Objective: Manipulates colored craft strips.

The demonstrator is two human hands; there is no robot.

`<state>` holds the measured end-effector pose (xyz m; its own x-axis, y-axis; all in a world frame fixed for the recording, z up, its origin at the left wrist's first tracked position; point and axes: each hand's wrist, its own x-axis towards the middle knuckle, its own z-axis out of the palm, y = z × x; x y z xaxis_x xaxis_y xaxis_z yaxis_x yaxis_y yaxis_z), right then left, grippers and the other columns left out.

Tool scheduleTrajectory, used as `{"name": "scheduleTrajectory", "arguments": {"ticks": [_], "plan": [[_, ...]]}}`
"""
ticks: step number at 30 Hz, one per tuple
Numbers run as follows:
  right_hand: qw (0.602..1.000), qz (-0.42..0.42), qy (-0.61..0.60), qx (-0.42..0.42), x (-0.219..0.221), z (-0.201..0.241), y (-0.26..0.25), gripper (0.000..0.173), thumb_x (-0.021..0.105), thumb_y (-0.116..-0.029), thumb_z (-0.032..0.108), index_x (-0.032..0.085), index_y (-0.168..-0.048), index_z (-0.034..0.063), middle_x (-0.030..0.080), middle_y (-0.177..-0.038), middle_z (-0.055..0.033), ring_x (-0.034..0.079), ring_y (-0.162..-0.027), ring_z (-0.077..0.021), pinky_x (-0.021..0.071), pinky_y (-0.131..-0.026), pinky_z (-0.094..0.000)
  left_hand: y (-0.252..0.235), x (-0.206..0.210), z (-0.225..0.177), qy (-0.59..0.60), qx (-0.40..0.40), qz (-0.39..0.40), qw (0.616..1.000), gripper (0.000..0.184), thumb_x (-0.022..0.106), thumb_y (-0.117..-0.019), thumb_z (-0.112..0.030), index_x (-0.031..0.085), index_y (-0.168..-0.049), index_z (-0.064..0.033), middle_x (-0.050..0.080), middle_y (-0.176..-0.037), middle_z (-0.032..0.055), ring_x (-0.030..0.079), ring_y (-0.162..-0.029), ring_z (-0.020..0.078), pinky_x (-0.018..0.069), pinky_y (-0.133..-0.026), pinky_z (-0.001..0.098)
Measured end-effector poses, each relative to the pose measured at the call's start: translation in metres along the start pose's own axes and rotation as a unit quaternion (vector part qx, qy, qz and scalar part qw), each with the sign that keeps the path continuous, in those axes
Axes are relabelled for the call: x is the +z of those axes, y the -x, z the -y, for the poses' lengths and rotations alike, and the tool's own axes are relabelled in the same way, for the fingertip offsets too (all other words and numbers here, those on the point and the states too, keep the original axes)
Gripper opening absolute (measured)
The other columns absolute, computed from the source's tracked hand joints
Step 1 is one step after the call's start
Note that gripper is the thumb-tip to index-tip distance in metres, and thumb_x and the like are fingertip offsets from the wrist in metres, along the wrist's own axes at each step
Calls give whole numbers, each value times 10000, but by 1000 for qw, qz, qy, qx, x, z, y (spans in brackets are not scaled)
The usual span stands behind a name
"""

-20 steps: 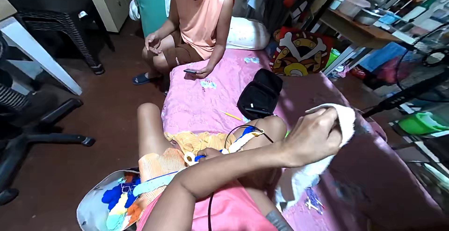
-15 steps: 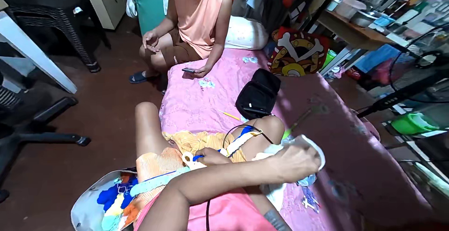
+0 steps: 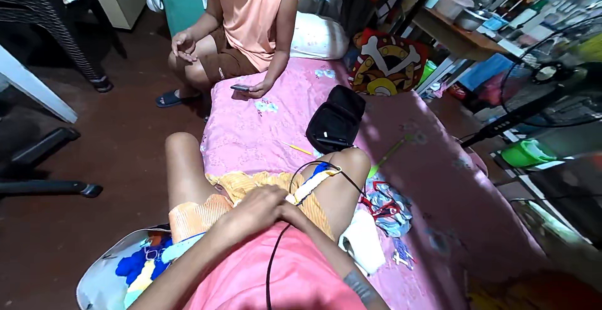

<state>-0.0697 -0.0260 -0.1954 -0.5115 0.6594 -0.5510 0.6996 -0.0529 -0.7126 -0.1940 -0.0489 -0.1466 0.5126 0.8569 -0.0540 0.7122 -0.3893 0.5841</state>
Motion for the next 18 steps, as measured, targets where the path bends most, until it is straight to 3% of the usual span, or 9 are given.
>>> {"name": "scheduleTrajectory", "arguments": {"ticks": [1,3,6,9,13,15,18], "plan": [[994,37,25,-97,-3,-28,-31,316,578,-1006,122,657,-1247,-66,667,-1237,-240,622,-1187,-314,455,-1062,-505,17,-2,17,6,-41,-34,999,332,607,-1011,-208,668,-1269,-7,686,-1203,222,646,-1160,407,489,-994,606],[978,100,89,-160,-7,-43,-63,305,531,-1029,164,690,-1214,-19,688,-1167,-242,646,-1132,-365,471,-986,-606,51,1,52,2,-110,-121,987,331,604,-1018,-199,670,-1269,6,678,-1210,238,637,-1167,424,483,-1000,617],[974,121,120,-152,-9,-39,-65,284,503,-1040,148,685,-1182,-18,686,-1111,-234,646,-1073,-358,470,-947,-596,98,21,95,-48,-170,-241,954,306,566,-1022,-200,692,-1199,17,677,-1194,251,630,-1166,459,493,-956,652],[975,122,121,-142,-9,-37,-62,280,500,-1040,147,678,-1176,-22,684,-1093,-227,648,-1046,-340,477,-931,-576,130,46,114,-54,-192,-309,930,356,507,-1025,-231,703,-1162,32,668,-1224,255,626,-1178,464,493,-970,638],[976,121,111,-144,-8,-43,-67,283,503,-1036,150,681,-1177,-19,690,-1087,-214,654,-1035,-313,490,-931,-551,140,86,110,-6,-207,-342,917,380,501,-1017,-288,719,-1159,-11,633,-1303,232,569,-1267,437,450,-1053,609],[977,117,104,-148,-8,-43,-65,270,499,-1034,136,677,-1151,-30,680,-1045,-207,643,-985,-294,487,-899,-528,136,110,110,-10,-209,-352,912,395,504,-1013,-326,734,-1144,-32,621,-1352,223,493,-1353,471,384,-1107,639],[976,111,102,-154,-9,-44,-65,266,498,-1030,133,680,-1142,-24,685,-1037,-196,648,-974,-278,494,-896,-516,130,127,115,-40,-191,-369,909,390,496,-1012,-338,756,-1091,-59,640,-1343,195,463,-1372,496,333,-1119,674]]}}
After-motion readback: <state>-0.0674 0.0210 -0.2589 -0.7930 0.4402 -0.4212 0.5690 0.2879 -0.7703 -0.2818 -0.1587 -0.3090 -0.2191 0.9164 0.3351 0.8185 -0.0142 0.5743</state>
